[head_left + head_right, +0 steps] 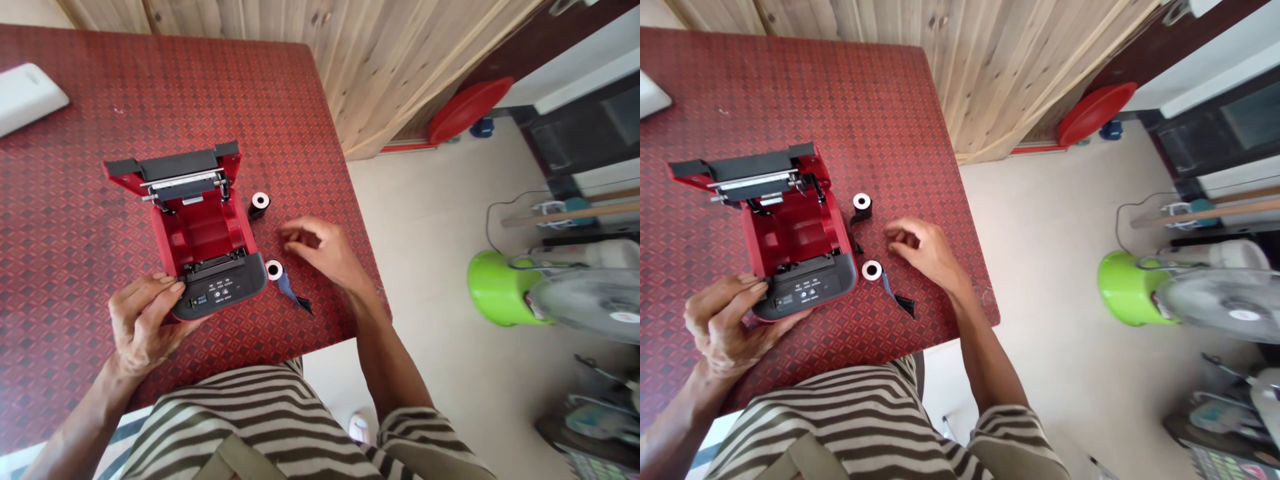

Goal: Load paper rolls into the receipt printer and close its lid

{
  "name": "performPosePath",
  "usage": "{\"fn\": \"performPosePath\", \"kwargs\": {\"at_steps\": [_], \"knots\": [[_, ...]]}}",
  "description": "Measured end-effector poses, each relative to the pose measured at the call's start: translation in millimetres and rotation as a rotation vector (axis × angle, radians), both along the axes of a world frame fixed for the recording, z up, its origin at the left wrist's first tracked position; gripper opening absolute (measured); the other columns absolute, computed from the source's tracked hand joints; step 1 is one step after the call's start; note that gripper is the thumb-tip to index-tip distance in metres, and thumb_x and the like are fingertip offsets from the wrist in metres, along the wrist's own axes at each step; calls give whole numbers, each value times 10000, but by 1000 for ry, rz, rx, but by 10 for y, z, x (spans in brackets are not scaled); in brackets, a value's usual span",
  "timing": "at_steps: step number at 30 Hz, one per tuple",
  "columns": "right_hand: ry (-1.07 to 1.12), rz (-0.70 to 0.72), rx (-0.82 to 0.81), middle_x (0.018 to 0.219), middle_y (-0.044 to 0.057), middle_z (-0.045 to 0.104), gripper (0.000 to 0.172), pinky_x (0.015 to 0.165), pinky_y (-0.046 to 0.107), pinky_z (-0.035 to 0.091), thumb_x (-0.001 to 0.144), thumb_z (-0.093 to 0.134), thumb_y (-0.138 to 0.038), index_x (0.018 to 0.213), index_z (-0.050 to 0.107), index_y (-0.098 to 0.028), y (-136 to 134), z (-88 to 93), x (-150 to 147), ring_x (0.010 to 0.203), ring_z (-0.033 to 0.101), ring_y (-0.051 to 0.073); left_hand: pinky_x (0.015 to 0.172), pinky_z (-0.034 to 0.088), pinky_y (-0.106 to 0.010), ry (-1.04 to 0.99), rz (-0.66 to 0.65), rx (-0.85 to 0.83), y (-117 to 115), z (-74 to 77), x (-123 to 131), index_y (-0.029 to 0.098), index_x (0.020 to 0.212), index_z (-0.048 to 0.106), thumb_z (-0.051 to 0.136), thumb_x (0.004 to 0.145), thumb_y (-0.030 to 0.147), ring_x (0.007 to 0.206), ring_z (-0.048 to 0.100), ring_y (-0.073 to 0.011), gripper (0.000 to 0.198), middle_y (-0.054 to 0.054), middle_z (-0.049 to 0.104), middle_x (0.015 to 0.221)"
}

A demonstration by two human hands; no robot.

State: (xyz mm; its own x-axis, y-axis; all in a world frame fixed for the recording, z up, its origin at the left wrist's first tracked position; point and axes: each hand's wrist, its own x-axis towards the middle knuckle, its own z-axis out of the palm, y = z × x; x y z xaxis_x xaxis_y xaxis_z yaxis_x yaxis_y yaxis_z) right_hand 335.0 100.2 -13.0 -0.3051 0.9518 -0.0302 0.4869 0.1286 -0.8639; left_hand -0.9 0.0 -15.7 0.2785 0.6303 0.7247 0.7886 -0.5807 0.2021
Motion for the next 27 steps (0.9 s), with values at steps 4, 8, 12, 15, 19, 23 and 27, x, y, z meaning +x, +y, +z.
{"fn": "performPosePath", "kwargs": {"at_steps": [4, 8, 12, 15, 19, 23, 27], "knots": [[-39, 192, -30, 1257, 75, 803, 408, 912, 390, 575, 886, 760, -133, 1280, 761, -237, -279, 117, 8, 1001, 726, 188, 868, 677, -374, 13, -26, 33, 5, 0, -3, 227, 1405, 613, 1005, 733, 350, 1016, 701, -225, 787, -71, 668, 1078], [41, 188, 47, 1196, 71, 826, 253, 1018, 430, 555, 945, 769, -182, 1196, 764, -216, -392, 80, -156, 1095, 726, 210, 903, 681, -385, 35, -2, -12, 9, 54, 10, 256, 1393, 602, 980, 774, 324, 1043, 707, -211, 728, -53, 670, 1124], [17, 148, 95, 1129, 55, 811, 220, 947, 414, 583, 974, 737, -200, 1193, 740, -228, -419, 312, -157, 1022, 730, 217, 908, 684, -382, 19, -33, -1, 2, 48, 14, 248, 1406, 593, 970, 790, 348, 1062, 709, -209, 729, -49, 674, 1145], [-39, 217, 251, 1293, 79, 769, 366, 1050, 483, 569, 1033, 676, -214, 1395, 648, -257, -360, 710, -229, 1177, 710, 252, 940, 679, -390, 5, -33, -19, -19, 2, -1, 263, 1416, 594, 971, 785, 321, 1095, 719, -223, 737, -54, 689, 1175], [-324, 393, 515, 1262, 108, 759, 299, 1090, 504, 559, 1065, 597, -124, 1351, 651, -195, -171, 1060, -665, 1165, 674, 267, 936, 676, -396, -41, -46, -30, -55, -51, -17, 256, 1426, 611, 984, 761, 304, 1118, 729, -250, 764, -90, 716, 1201], [-649, 569, 553, 1071, 129, 769, 279, 995, 432, 589, 1097, 456, -59, 1155, 721, -123, 14, 1066, -1167, 1101, 666, 268, 973, 664, -416, -38, -41, -54, -82, -78, -25, 255, 1437, 617, 956, 802, 367, 1131, 739, -259, 729, -97, 730, 1212], [-832, 669, 409, 1107, 182, 782, 327, 959, 398, 590, 1102, 429, -40, 1214, 736, -60, 142, 1026, -1438, 1223, 686, 294, 1021, 651, -421, -36, -62, -55, -90, -78, -26, 185, 1457, 611, 936, 823, 368, 1157, 727, -267, 735, -124, 727, 1209]]}}
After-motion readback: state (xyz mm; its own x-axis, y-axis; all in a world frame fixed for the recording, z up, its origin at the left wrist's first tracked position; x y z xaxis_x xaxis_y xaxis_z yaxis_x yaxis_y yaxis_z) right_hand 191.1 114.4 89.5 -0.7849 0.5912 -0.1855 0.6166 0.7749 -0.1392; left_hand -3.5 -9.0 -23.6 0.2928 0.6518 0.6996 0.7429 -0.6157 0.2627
